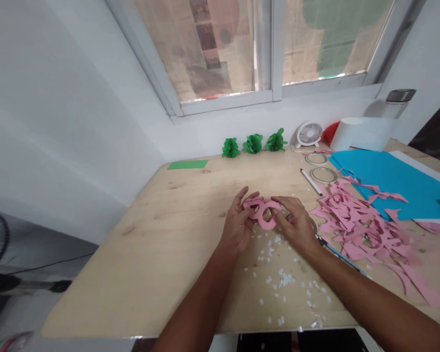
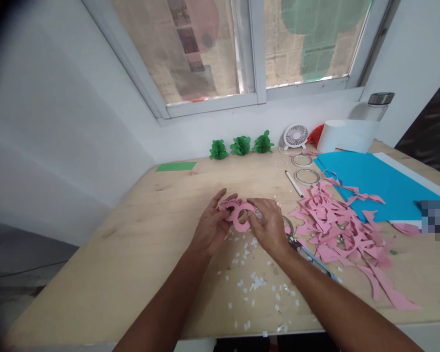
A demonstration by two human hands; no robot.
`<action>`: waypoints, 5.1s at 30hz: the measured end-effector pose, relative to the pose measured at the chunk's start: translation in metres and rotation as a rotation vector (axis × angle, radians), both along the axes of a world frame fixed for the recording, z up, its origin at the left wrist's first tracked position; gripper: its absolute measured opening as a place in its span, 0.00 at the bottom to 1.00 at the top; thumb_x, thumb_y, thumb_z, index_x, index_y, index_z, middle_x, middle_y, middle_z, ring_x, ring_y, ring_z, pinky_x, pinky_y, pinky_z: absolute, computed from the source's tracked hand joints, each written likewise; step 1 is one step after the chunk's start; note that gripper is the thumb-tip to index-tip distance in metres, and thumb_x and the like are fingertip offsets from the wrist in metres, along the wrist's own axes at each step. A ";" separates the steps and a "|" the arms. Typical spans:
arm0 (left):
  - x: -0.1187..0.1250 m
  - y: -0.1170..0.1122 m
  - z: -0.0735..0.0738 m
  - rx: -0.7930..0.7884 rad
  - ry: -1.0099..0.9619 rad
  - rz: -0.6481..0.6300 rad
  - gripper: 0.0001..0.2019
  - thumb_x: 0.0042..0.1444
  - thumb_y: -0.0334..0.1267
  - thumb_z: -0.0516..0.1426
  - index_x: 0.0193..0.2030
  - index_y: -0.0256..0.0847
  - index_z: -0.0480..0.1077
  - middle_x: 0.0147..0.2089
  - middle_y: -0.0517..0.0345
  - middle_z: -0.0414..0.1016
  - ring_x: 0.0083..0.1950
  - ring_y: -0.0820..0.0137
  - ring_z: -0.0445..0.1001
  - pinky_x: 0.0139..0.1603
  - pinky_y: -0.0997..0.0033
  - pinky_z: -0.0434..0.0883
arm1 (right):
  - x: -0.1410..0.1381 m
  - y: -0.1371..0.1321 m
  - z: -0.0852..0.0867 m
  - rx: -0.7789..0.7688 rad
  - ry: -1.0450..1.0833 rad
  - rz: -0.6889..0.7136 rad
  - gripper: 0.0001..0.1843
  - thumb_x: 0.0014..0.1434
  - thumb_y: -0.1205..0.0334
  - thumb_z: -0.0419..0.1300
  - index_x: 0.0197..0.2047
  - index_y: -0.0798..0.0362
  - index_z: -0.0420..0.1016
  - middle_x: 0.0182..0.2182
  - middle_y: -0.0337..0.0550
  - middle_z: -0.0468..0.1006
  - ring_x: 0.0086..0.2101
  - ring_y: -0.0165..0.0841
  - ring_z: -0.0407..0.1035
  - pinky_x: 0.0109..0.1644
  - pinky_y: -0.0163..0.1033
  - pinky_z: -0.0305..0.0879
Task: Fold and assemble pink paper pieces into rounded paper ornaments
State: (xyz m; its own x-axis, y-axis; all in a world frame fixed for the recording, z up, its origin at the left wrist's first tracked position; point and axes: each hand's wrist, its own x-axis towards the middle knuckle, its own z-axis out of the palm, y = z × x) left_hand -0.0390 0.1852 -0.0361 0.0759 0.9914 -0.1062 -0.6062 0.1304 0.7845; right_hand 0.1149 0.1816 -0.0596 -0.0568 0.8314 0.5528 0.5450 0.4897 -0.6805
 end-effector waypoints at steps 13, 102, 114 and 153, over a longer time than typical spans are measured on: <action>-0.003 0.004 -0.006 -0.046 -0.069 0.062 0.34 0.43 0.21 0.60 0.57 0.47 0.60 0.55 0.50 0.69 0.41 0.73 0.75 0.40 0.75 0.71 | -0.005 -0.011 0.009 0.324 -0.336 0.028 0.16 0.59 0.66 0.55 0.51 0.47 0.72 0.50 0.47 0.73 0.53 0.43 0.60 0.52 0.53 0.59; 0.015 -0.010 -0.009 0.201 0.411 -0.064 0.27 0.49 0.37 0.62 0.56 0.42 0.61 0.32 0.61 0.69 0.33 0.74 0.68 0.37 0.75 0.65 | 0.000 -0.006 0.011 0.019 -0.152 -0.084 0.03 0.56 0.63 0.57 0.33 0.50 0.73 0.29 0.41 0.76 0.33 0.37 0.67 0.40 0.43 0.57; 0.014 -0.009 -0.004 0.099 0.402 0.012 0.18 0.42 0.35 0.65 0.42 0.38 0.71 0.36 0.55 0.76 0.37 0.69 0.73 0.41 0.70 0.68 | -0.001 -0.006 0.016 -0.064 -0.090 -0.090 0.06 0.56 0.64 0.57 0.28 0.50 0.71 0.23 0.38 0.74 0.29 0.35 0.66 0.39 0.41 0.56; 0.013 -0.008 -0.007 0.184 0.432 0.048 0.15 0.40 0.35 0.66 0.38 0.37 0.75 0.39 0.50 0.80 0.40 0.65 0.78 0.44 0.67 0.74 | -0.002 -0.007 0.015 -0.377 0.278 0.027 0.10 0.53 0.57 0.57 0.32 0.53 0.76 0.23 0.38 0.74 0.20 0.28 0.63 0.22 0.33 0.56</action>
State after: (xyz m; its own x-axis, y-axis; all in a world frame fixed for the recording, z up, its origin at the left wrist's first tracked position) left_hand -0.0263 0.1770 -0.0433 0.0174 0.9981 0.0597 -0.2206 -0.0544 0.9738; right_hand 0.1134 0.1749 -0.0441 0.0261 0.9775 0.2095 0.3076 0.1915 -0.9321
